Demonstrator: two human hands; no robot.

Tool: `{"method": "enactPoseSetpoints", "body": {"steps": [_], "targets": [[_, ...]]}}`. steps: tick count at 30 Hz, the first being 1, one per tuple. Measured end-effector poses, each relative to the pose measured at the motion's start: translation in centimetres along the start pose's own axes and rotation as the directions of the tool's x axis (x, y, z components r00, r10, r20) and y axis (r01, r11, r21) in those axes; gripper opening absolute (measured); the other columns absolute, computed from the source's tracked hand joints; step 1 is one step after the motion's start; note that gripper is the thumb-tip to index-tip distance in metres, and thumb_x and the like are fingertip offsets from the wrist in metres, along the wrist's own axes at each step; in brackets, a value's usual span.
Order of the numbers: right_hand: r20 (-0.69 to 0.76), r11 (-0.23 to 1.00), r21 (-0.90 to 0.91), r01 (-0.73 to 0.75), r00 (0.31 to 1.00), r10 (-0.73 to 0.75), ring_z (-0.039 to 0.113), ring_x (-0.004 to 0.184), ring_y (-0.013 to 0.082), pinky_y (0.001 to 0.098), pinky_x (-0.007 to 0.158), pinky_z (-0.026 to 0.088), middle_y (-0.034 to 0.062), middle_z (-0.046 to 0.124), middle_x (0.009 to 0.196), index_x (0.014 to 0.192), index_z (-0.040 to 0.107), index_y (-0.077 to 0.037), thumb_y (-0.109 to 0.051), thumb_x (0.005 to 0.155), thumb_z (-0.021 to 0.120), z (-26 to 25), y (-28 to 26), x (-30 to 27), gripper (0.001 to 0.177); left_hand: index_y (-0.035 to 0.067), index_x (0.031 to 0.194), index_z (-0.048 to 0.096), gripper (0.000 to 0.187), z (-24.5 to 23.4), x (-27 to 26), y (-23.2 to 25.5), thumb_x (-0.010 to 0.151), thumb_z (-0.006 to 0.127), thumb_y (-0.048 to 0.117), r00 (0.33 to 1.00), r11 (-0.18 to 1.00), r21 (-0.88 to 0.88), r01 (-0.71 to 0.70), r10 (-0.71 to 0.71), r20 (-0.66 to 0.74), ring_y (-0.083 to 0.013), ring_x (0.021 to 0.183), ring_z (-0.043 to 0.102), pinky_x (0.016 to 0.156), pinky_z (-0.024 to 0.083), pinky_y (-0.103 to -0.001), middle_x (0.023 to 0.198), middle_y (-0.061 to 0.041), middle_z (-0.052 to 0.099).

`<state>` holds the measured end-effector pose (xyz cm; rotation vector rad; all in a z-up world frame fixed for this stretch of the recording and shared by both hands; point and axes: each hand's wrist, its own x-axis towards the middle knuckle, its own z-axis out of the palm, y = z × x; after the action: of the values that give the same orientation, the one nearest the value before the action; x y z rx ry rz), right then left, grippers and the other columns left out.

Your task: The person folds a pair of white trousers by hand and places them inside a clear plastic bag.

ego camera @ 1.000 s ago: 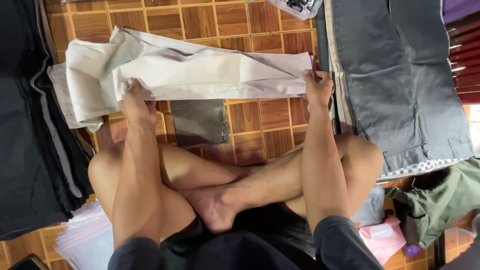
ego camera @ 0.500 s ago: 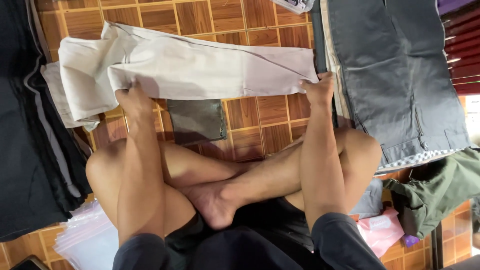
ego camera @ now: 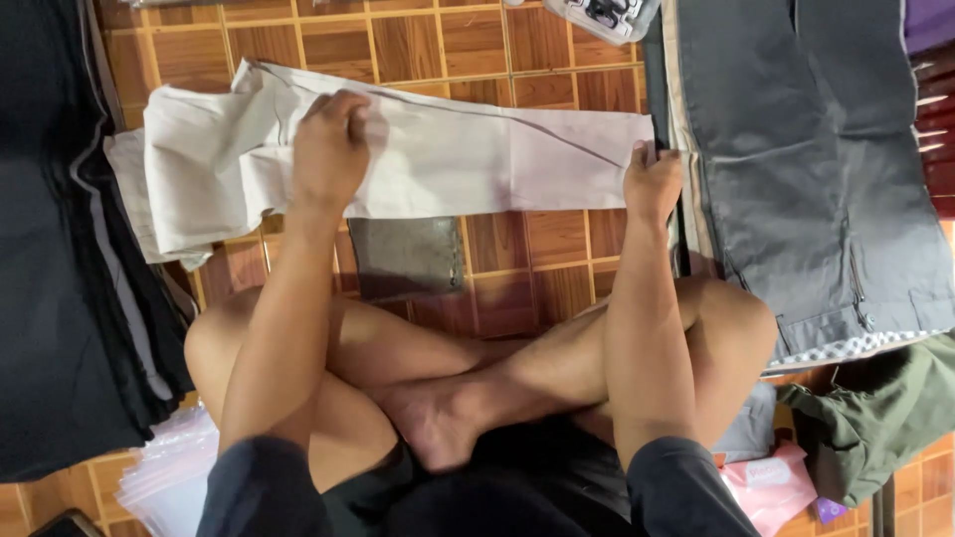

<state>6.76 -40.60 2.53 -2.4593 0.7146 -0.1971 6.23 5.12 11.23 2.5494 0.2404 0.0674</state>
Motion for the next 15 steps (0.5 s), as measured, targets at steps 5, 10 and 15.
{"method": "enactPoseSetpoints", "body": {"steps": [5, 10, 15], "targets": [[0.145, 0.999, -0.040, 0.004, 0.989, 0.002, 0.073, 0.095, 0.0324, 0.0389, 0.082, 0.058, 0.0221, 0.074, 0.107, 0.118, 0.067, 0.009, -0.023, 0.097, 0.067, -1.1, 0.2, -0.4, 0.038, 0.021, 0.151, 0.039, 0.048, 0.1, 1.6, 1.3, 0.107, 0.046, 0.040, 0.957, 0.971, 0.236, 0.044, -0.109, 0.268, -0.0624, 0.142, 0.010, 0.107, 0.004, -0.086, 0.156, -0.029, 0.029], [0.315, 0.996, 0.085, 0.027, 0.948, -0.052, 0.057, 0.067, 0.0159, 0.0296, 0.062, 0.047, 0.0046, 0.065, 0.076, 0.099, 0.073, -0.001, -0.026, 0.095, 0.072, -2.8, -3.7, -2.0, 0.026, 0.015, 0.137, 0.050, 0.043, -0.3, 1.3, -5.7, 0.098, 0.067, 0.021, 0.986, 0.982, 0.190, -0.016, -0.017, 0.168, -0.0545, 0.123, 0.031, 0.098, 0.045, -0.063, 0.140, -0.026, 0.032], [0.223, 0.967, 0.220, 0.126, 0.959, -0.176, 0.050, 0.060, 0.0084, 0.0238, 0.057, 0.043, -0.0029, 0.062, 0.070, 0.092, 0.074, -0.004, -0.024, 0.098, 0.073, -2.1, -6.8, -2.6, 0.021, 0.000, 0.107, 0.068, 0.022, -1.2, 0.7, -6.4, 0.088, 0.077, -0.005, 0.967, 0.958, -0.193, -0.210, 0.175, -0.186, -0.0294, 0.080, 0.059, 0.070, 0.054, -0.038, 0.110, -0.019, 0.054]]}}
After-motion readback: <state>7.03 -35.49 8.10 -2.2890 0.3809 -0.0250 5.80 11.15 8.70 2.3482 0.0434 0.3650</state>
